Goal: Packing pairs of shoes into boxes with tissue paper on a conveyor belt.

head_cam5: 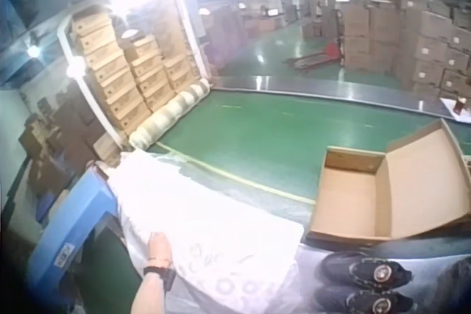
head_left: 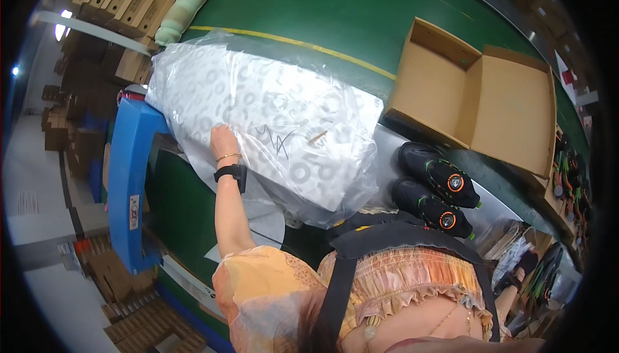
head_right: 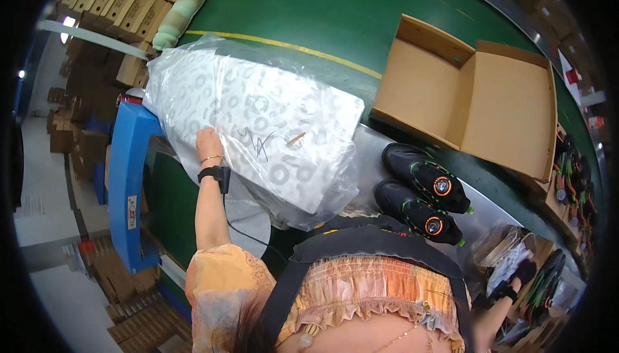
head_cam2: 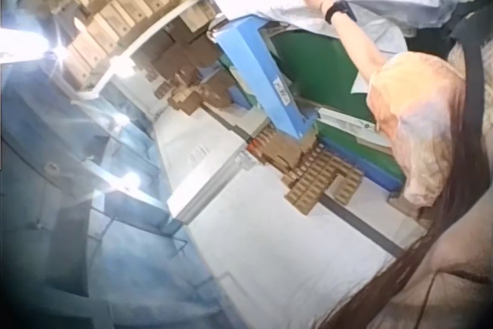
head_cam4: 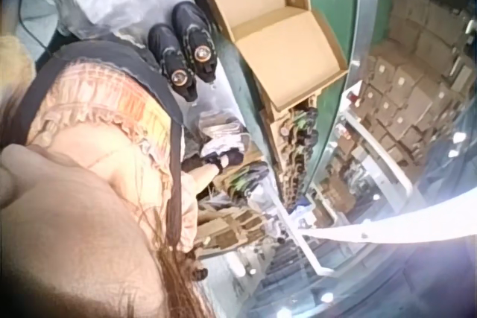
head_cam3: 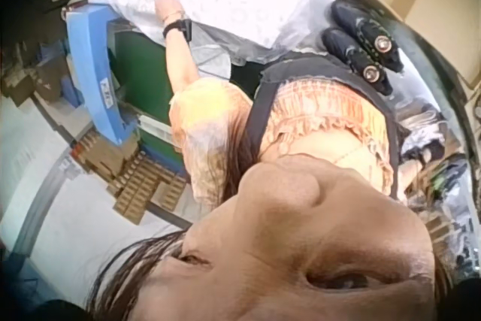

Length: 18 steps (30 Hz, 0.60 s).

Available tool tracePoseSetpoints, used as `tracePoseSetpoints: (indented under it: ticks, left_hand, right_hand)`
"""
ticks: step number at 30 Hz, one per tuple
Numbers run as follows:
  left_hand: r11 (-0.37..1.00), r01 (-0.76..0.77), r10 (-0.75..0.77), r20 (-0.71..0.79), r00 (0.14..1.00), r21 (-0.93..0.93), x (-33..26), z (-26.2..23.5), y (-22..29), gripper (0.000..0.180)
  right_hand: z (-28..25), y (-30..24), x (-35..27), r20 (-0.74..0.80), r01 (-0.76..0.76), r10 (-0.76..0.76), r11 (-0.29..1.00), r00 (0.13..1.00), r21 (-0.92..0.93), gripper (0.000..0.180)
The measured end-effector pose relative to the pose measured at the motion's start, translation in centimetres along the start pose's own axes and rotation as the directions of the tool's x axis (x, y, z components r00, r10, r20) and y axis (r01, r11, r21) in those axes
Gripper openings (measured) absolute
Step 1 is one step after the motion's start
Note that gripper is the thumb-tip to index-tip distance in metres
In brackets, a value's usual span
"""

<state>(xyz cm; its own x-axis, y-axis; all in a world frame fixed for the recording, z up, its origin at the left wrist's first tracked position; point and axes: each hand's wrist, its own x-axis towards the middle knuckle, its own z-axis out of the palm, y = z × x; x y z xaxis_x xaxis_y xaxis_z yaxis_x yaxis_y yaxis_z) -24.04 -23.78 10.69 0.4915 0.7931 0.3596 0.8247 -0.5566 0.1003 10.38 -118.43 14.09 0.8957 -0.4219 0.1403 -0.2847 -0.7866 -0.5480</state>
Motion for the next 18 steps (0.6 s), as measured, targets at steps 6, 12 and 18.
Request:
tracePoseSetpoints:
  ticks: [6,12,18]
  left_hand:
    - [0.914,0.171,-0.239,-0.146,0.960,-0.369,2.1,-9.2,2.5,0.031]
    - [0.771,-0.316,0.209,-0.249,0.946,-0.554,2.7,-19.3,18.8,0.012]
    - [0.178,-0.803,0.872,-0.287,0.397,-0.568,-2.3,-20.2,26.6,0.026]
  right_hand:
    - [1.0,-18.2,-2.3,-0.096,0.264,-0.249,0.843,0.964,0.468,0.025]
    - [8.4,-37.4,-9.5,0.059,0.561,-0.623,0.737,0.780,0.377,0.031]
    - [13.5,-53.1,-21.7,0.801,-0.460,-0.583,0.753,-0.134,0.471,0.066]
